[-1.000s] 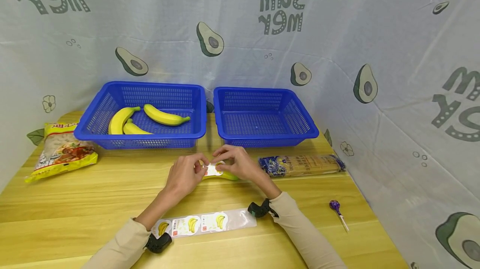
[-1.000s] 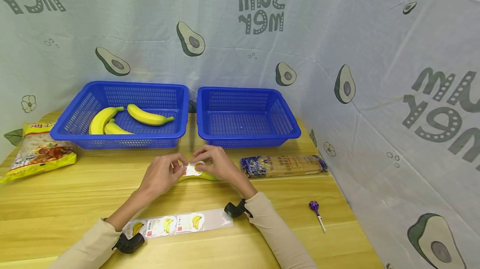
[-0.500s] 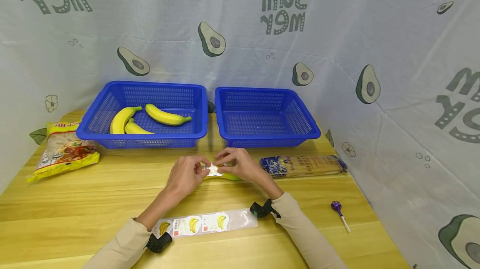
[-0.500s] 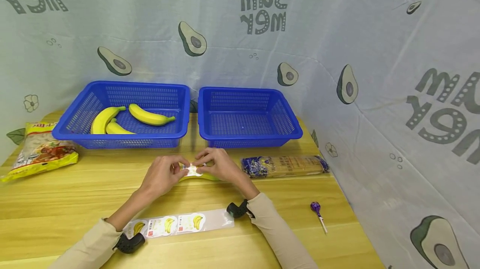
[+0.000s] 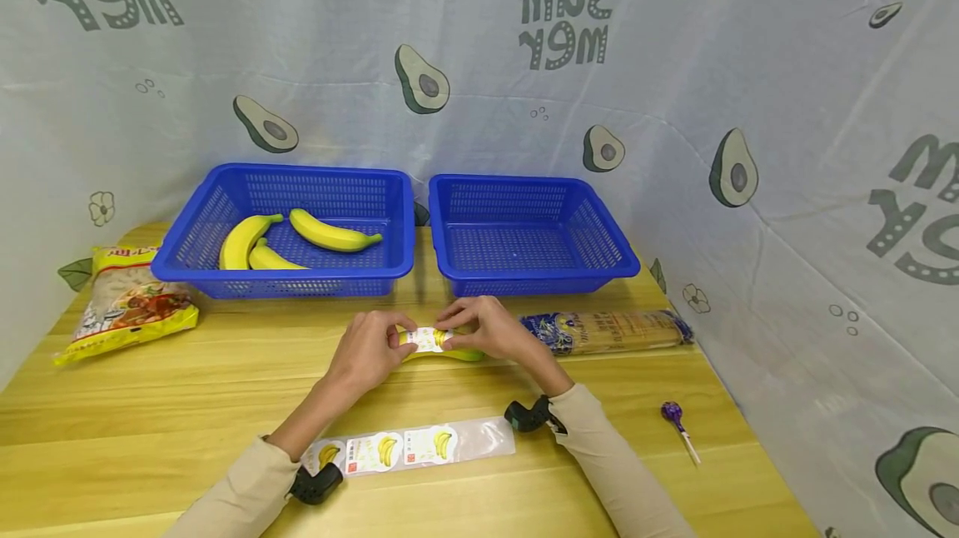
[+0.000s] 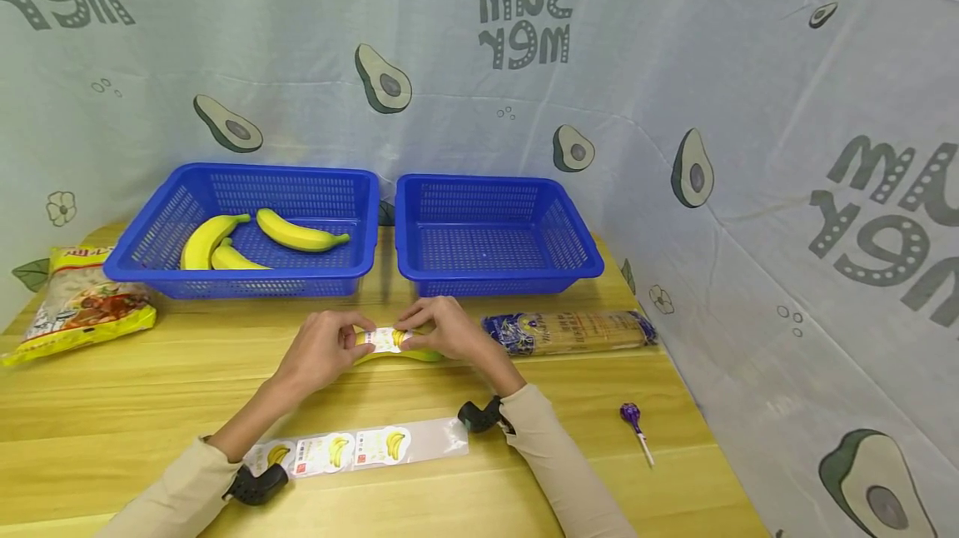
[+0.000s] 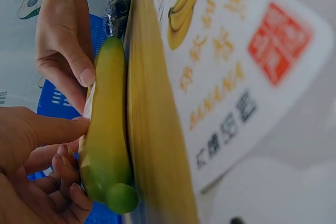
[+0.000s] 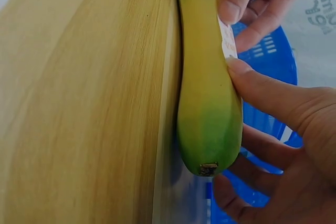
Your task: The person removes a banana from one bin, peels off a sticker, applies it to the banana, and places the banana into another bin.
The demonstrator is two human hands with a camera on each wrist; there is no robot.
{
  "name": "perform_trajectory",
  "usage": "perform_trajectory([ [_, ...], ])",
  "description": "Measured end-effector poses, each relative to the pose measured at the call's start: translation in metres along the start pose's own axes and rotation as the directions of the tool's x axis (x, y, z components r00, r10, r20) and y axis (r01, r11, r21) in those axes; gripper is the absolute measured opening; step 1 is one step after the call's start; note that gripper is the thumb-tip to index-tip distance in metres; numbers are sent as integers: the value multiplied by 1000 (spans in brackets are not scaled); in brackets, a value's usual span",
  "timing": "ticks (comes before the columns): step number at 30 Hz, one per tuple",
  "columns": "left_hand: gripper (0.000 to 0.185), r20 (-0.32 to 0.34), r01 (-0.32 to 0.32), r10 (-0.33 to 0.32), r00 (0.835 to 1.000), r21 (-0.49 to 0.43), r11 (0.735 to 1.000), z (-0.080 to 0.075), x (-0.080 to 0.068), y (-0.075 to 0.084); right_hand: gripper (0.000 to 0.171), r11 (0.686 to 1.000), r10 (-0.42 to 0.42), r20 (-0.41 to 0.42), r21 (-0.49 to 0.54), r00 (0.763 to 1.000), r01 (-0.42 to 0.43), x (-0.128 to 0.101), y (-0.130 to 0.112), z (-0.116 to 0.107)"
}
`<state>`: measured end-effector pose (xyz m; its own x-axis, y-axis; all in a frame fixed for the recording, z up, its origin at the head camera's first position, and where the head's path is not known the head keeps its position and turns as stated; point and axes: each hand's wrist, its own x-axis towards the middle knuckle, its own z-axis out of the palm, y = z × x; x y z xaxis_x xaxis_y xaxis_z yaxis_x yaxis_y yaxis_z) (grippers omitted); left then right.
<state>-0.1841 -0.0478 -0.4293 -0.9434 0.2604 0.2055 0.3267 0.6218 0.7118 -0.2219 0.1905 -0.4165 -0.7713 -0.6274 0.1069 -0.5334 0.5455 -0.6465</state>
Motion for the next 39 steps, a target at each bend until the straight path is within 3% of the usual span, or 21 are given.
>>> perform_trajectory([
  [15,24,53,92,-95,994,59,994,-7,1,7,29,999,41,9,11,999,-41,-4,4,-3],
  [23,25,0,73,-74,997,110,991,-7,-1,4,23,1000,-1,-38,-7,999,1,0,0,2],
  [30,22,4,78,-79,997,71,994,-7,-2,3,21,1000,16,-52,-16,999,-16,1,-2,6],
  [39,21,25,-10,10,1000,18,1000,-4,-2,-1,26,999,-13,2,-29,1000,13,0,0,4],
])
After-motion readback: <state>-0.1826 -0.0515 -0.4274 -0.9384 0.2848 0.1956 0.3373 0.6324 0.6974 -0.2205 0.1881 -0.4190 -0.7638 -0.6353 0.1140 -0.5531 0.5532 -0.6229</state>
